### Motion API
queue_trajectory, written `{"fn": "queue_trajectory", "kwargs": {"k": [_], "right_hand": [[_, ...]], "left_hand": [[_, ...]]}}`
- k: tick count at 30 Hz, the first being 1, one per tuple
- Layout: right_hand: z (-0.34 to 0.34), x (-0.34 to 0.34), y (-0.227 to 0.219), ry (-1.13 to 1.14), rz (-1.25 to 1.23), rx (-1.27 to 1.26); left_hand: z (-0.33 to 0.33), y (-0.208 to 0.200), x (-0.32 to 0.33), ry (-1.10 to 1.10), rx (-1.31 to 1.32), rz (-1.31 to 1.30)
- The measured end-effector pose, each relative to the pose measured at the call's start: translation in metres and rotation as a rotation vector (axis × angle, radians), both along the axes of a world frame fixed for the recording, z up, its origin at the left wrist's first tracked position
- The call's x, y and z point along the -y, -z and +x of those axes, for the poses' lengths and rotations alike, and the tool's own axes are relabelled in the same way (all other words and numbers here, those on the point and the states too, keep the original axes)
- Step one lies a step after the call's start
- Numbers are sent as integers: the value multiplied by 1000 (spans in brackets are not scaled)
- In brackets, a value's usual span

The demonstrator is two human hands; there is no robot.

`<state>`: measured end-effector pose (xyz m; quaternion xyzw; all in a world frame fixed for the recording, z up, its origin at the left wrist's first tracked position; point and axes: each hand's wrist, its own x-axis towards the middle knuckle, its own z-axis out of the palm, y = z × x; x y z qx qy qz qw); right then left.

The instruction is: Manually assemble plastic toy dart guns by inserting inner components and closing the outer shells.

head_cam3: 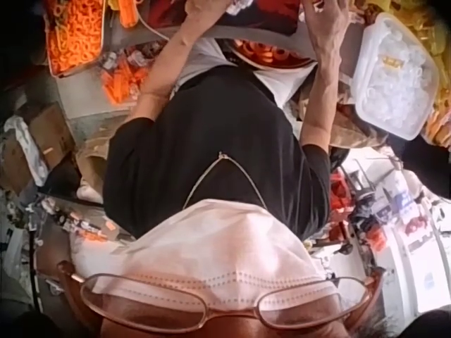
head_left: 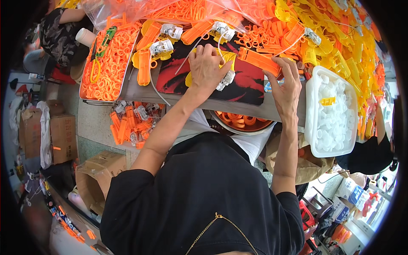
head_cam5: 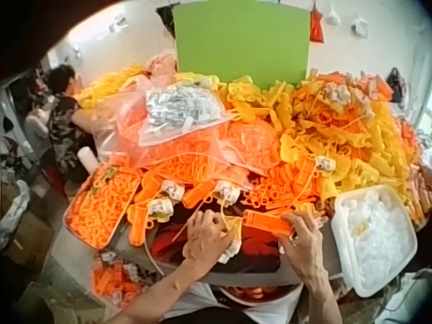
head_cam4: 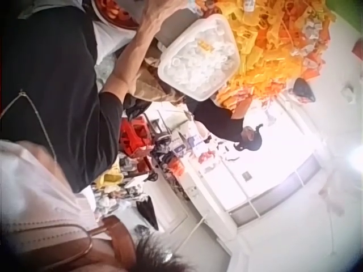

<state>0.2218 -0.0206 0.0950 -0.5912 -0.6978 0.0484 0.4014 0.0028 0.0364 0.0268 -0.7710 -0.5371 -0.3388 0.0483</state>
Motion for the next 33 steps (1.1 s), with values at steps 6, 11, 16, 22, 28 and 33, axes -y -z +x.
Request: {"fn": "queue_trajectory", "kwargs": {"k": [6,11,16,22,28,33], "right_hand": [[11,-9,14,7,-35,-48],[20,-21,34,43,-40,-48],[18,-17,27,49,9,-78],[6,-9,16,22,38,-71],[10,-17,30,81,-62,-135],[10,-21,38,87,-164,-178]], "left_hand": [[3,12,7,36,413,-9],[-7,12,12,332,832,-347],[1,-2,3,6,125,45],[9,3,-8,6,-5,-67],[-2,8,5,262,684,-346],[-7,-10,29,504,1043,-544]]}}
